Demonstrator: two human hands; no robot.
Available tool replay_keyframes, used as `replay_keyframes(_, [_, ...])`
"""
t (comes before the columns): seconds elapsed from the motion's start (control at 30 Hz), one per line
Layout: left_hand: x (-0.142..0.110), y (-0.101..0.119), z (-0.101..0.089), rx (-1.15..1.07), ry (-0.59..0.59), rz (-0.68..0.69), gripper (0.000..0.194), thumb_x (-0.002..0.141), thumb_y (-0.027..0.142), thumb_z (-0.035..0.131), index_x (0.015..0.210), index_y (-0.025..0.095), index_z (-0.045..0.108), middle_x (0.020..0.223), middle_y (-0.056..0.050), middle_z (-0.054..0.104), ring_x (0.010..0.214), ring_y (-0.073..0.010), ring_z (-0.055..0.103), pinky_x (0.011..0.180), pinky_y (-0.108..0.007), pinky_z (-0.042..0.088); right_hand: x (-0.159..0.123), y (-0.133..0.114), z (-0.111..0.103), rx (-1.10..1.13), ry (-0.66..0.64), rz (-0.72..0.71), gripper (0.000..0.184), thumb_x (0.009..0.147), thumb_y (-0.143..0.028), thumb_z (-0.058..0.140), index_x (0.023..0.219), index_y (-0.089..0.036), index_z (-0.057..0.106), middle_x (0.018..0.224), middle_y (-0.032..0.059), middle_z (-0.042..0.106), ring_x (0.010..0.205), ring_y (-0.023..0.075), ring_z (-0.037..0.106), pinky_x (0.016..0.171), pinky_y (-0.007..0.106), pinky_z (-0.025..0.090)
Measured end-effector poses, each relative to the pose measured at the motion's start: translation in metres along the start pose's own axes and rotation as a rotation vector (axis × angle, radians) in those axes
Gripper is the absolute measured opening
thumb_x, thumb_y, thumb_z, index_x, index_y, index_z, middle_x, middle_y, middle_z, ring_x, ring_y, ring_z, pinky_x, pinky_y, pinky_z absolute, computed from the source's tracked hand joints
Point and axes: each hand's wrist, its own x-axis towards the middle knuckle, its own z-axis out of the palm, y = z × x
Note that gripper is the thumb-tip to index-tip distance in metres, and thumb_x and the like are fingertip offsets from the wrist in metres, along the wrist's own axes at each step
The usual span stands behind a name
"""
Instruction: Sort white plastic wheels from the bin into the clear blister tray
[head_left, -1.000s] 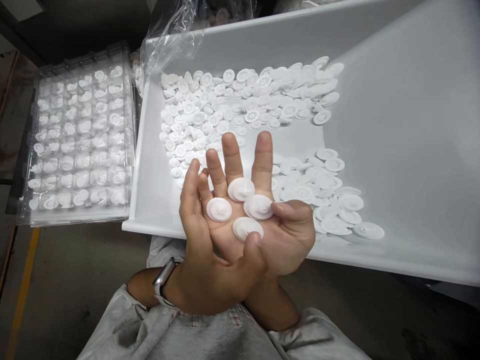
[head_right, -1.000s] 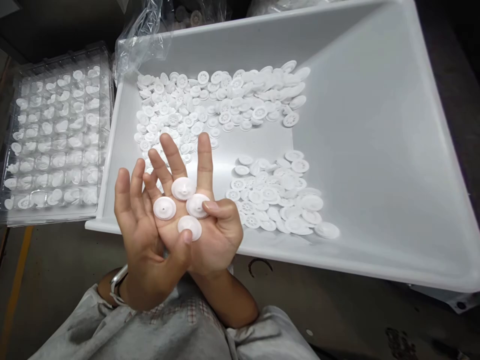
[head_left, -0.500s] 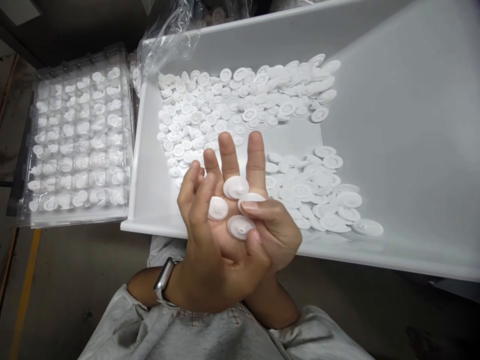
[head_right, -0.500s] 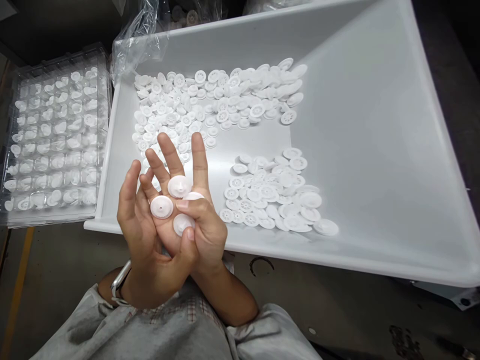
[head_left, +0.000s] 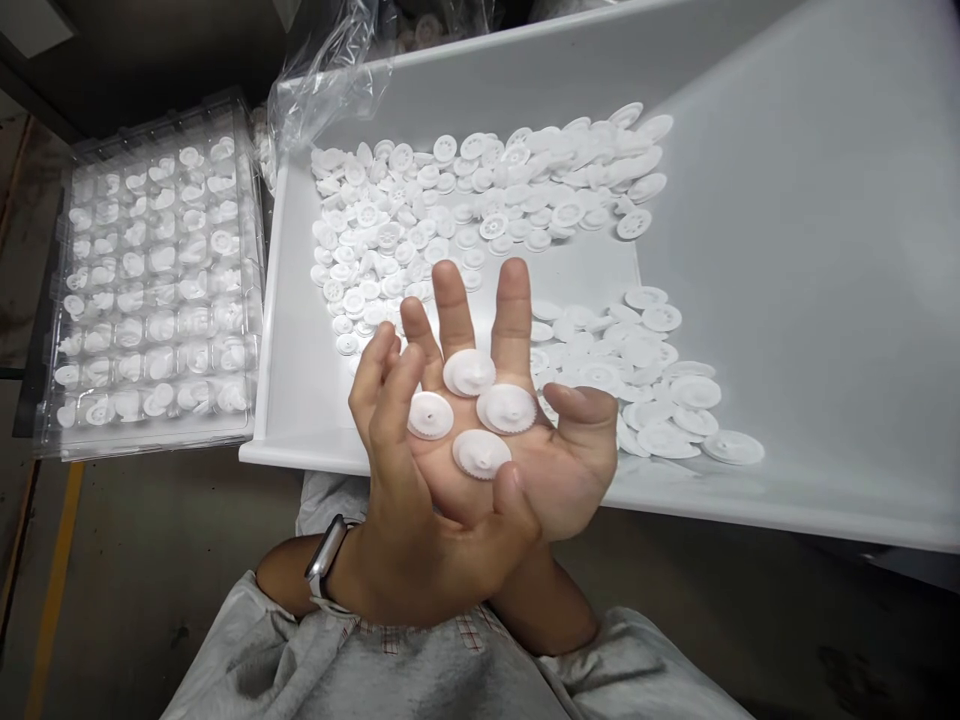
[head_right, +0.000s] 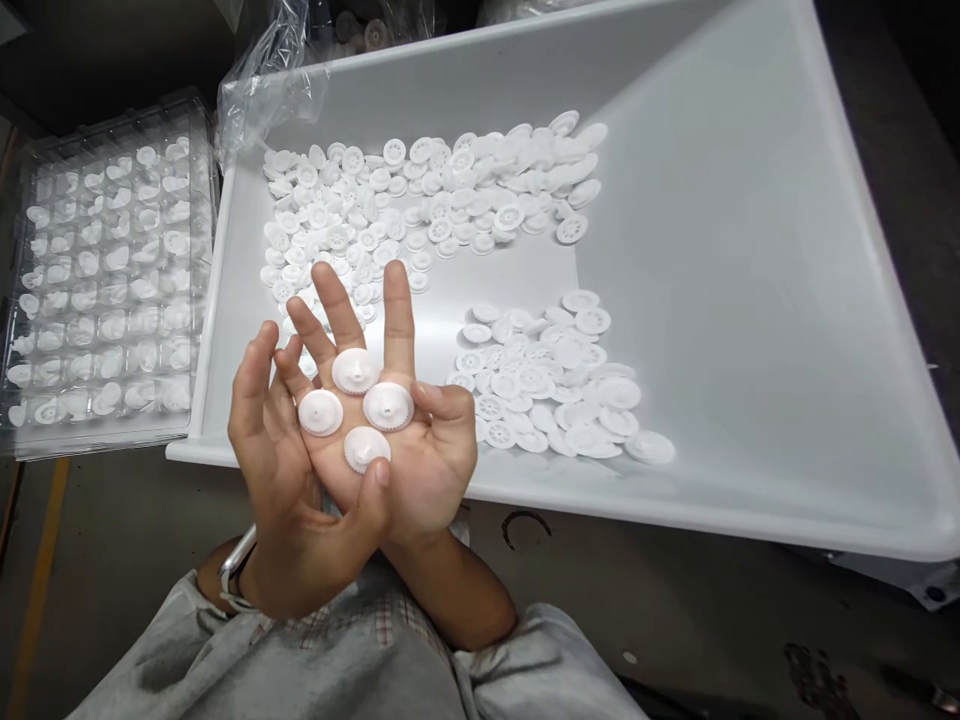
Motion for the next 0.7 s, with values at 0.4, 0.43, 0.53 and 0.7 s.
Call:
replay_keyframes(0.4, [-0.001, -0.013, -0.007, -0.149, 0.034, 0.301, 0.048, 0.086, 0.017, 0.048, 0.128, 0.040, 0.049, 0.147, 0.010, 0.042, 0.148, -0.0148, 0.026, 0.126, -0.038, 0.019, -0.001, -0.003, -0.001, -0.085, -0.018, 0.036, 0.045, 0.084, -0.045, 0.033, 0.127, -0.042, 0.047, 0.135, -0.0090, 0.055, 0.134, 0.0142, 0.045, 0.119, 0.049, 0.025])
replay_keyframes(0.43, [-0.001, -0.012, -0.007, -0.191, 0.045, 0.278, 0.047, 0.086, 0.017, 0.047, 0.127, 0.040, 0.050, 0.145, 0.010, 0.045, 0.146, -0.0141, 0.029, 0.125, -0.037, 0.022, 0.000, -0.003, -0.002, -0.091, -0.016, 0.036, 0.044, 0.085, -0.045, 0.033, 0.126, -0.042, 0.048, 0.135, -0.0089, 0.056, 0.133, 0.0140, 0.046, 0.119, 0.048, 0.025])
replay_keyframes(0.53, [0.000, -0.010, -0.008, -0.291, 0.040, 0.220, 0.043, 0.087, 0.021, 0.045, 0.125, 0.041, 0.049, 0.142, 0.010, 0.049, 0.142, -0.0133, 0.038, 0.121, -0.035, 0.030, -0.001, -0.003, 0.000, -0.122, 0.014, 0.048, 0.041, 0.086, -0.047, 0.033, 0.122, -0.040, 0.052, 0.133, -0.0078, 0.057, 0.132, 0.0145, 0.048, 0.118, 0.046, 0.027])
replay_keyframes(0.7, [0.000, -0.011, -0.014, -0.329, 0.023, 0.100, 0.038, 0.090, 0.028, 0.043, 0.124, 0.042, 0.048, 0.143, 0.012, 0.046, 0.144, -0.0144, 0.035, 0.124, -0.039, 0.026, -0.003, -0.003, 0.000, -0.193, 0.055, 0.042, 0.036, 0.088, -0.049, 0.032, 0.115, -0.041, 0.056, 0.130, -0.0074, 0.059, 0.134, 0.0159, 0.046, 0.119, 0.047, 0.024])
